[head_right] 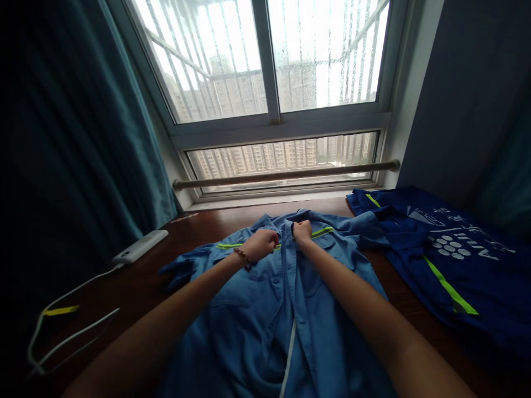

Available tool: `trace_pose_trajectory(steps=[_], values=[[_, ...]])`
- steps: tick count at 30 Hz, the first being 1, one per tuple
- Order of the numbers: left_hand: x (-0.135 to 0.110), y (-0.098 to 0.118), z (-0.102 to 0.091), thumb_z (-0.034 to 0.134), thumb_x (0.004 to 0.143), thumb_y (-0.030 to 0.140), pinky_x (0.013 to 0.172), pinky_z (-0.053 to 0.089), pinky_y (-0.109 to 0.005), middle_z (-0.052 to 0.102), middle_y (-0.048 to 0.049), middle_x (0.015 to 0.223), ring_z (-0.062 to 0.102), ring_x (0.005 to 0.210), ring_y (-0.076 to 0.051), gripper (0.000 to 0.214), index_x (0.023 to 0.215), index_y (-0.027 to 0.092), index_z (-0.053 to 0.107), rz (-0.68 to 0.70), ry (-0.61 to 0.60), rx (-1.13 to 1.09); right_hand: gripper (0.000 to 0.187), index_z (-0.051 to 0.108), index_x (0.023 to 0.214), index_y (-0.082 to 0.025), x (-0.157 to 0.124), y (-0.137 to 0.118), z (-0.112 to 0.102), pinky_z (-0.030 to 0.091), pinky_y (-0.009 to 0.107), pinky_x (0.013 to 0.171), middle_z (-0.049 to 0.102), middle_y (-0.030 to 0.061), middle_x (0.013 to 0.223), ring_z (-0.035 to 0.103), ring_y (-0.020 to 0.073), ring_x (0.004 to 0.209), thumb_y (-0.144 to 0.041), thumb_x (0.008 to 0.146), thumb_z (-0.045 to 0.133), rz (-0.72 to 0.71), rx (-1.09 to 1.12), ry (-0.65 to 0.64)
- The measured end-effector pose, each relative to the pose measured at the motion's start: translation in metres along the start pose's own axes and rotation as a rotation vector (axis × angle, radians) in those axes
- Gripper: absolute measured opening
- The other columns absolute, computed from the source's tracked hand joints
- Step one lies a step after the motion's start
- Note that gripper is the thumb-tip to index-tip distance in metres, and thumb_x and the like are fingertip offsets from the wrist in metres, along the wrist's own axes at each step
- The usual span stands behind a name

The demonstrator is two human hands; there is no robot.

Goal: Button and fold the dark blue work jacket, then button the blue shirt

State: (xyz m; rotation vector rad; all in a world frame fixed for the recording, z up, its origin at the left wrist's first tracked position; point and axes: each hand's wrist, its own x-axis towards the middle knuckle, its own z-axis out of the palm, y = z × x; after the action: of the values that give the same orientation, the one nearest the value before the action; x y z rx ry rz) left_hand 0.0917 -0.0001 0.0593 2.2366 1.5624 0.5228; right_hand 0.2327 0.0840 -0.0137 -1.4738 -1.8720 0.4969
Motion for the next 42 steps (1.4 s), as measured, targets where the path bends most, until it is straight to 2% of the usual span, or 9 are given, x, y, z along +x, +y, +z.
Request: trace_pose_trajectory(steps=[4,7,10,16,19,24,33,39,42], values=[[0.048,-0.031,0.034,0.053,0.064,0.007,0.076,0.042,-0.032,0.060,-0.0113,0.074,0.058,0.081,-0.025,0.007,0.065,0.013,0.056,-0.062,0.101,0.002,0.030,0.055,0.085,-0.017,-0.018,-0.013,0.013,0.043,0.028,0.063,0.061,0.0062,0.077,0.057,0.0199,0.072,-0.041,0.081,0.038,-0.008,0.056,0.038],[0.052,-0.048,0.053,0.046,0.072,0.011,0.075,0.041,-0.032,0.057,-0.0107,0.085,0.056,0.081,-0.022,0.013,0.080,0.014,0.055,-0.046,0.171,-0.052,0.019,0.051,0.077,-0.018,-0.031,-0.015,0.018,0.041,0.025,0.062,0.058,0.0028,0.074,0.054,0.0161,0.068,-0.035,0.077,0.043,-0.114,0.107,0.059],[0.050,-0.064,0.059,0.044,0.071,0.009,0.074,0.040,-0.029,0.056,-0.0058,0.078,0.054,0.077,-0.019,0.013,0.077,0.014,0.054,-0.008,0.181,-0.126,0.007,0.049,0.071,-0.018,-0.041,-0.012,0.016,0.037,0.023,0.057,0.052,0.0000,0.066,0.048,0.0134,0.061,-0.025,0.071,0.048,-0.260,0.123,0.004],[0.055,-0.084,0.051,0.056,0.067,0.016,0.060,0.042,-0.022,0.056,-0.0001,0.069,0.052,0.064,-0.011,0.013,0.079,0.012,0.057,0.072,-0.003,-0.354,0.012,0.050,0.064,-0.017,-0.051,-0.006,0.008,0.033,0.024,0.062,0.052,0.0005,0.070,0.044,0.0146,0.070,-0.021,0.060,0.060,-0.445,-0.025,-0.103],[0.054,-0.086,0.044,0.058,0.067,0.022,0.056,0.042,-0.022,0.057,-0.0011,0.070,0.052,0.060,-0.010,0.018,0.080,0.010,0.056,0.084,-0.124,-0.462,0.011,0.048,0.058,-0.017,-0.049,-0.004,0.006,0.030,0.022,0.056,0.047,-0.0023,0.060,0.041,0.0115,0.061,-0.020,0.061,0.059,-0.373,-0.005,-0.106],[0.046,-0.085,0.037,0.071,0.052,0.020,0.051,0.040,-0.020,0.052,0.0032,0.060,0.048,0.053,-0.008,0.026,0.072,0.010,0.056,0.097,-0.245,-0.516,0.021,0.053,0.053,-0.014,-0.040,0.002,0.001,0.023,0.021,0.046,0.039,-0.0052,0.048,0.035,0.0074,0.048,-0.030,0.066,0.057,-0.228,0.256,-0.216],[0.038,-0.075,0.039,0.064,0.061,0.018,0.043,0.038,-0.021,0.052,0.0037,0.048,0.051,0.044,-0.011,0.014,0.060,0.014,0.051,0.013,-0.018,-0.401,0.030,0.070,0.084,-0.013,-0.037,0.012,-0.001,0.038,0.024,0.056,0.063,0.0019,0.068,0.051,0.0135,0.060,-0.036,0.069,0.055,-0.131,0.581,-0.273],[0.041,-0.074,0.049,0.062,0.064,0.014,0.044,0.045,-0.022,0.057,0.0028,0.052,0.058,0.046,-0.014,0.015,0.066,0.016,0.047,-0.057,0.262,-0.534,0.029,0.069,0.091,-0.016,-0.025,0.015,0.007,0.041,0.023,0.058,0.062,0.0027,0.077,0.053,0.0126,0.065,-0.026,0.071,0.051,-0.262,0.525,-0.270],[0.045,-0.080,0.060,0.062,0.063,0.012,0.047,0.048,-0.023,0.059,0.0022,0.054,0.061,0.051,-0.015,0.015,0.066,0.016,0.048,-0.054,0.280,-0.586,0.026,0.070,0.088,-0.018,-0.017,0.013,0.011,0.043,0.023,0.059,0.064,0.0026,0.076,0.056,0.0131,0.065,-0.023,0.070,0.052,-0.259,0.407,-0.192]])
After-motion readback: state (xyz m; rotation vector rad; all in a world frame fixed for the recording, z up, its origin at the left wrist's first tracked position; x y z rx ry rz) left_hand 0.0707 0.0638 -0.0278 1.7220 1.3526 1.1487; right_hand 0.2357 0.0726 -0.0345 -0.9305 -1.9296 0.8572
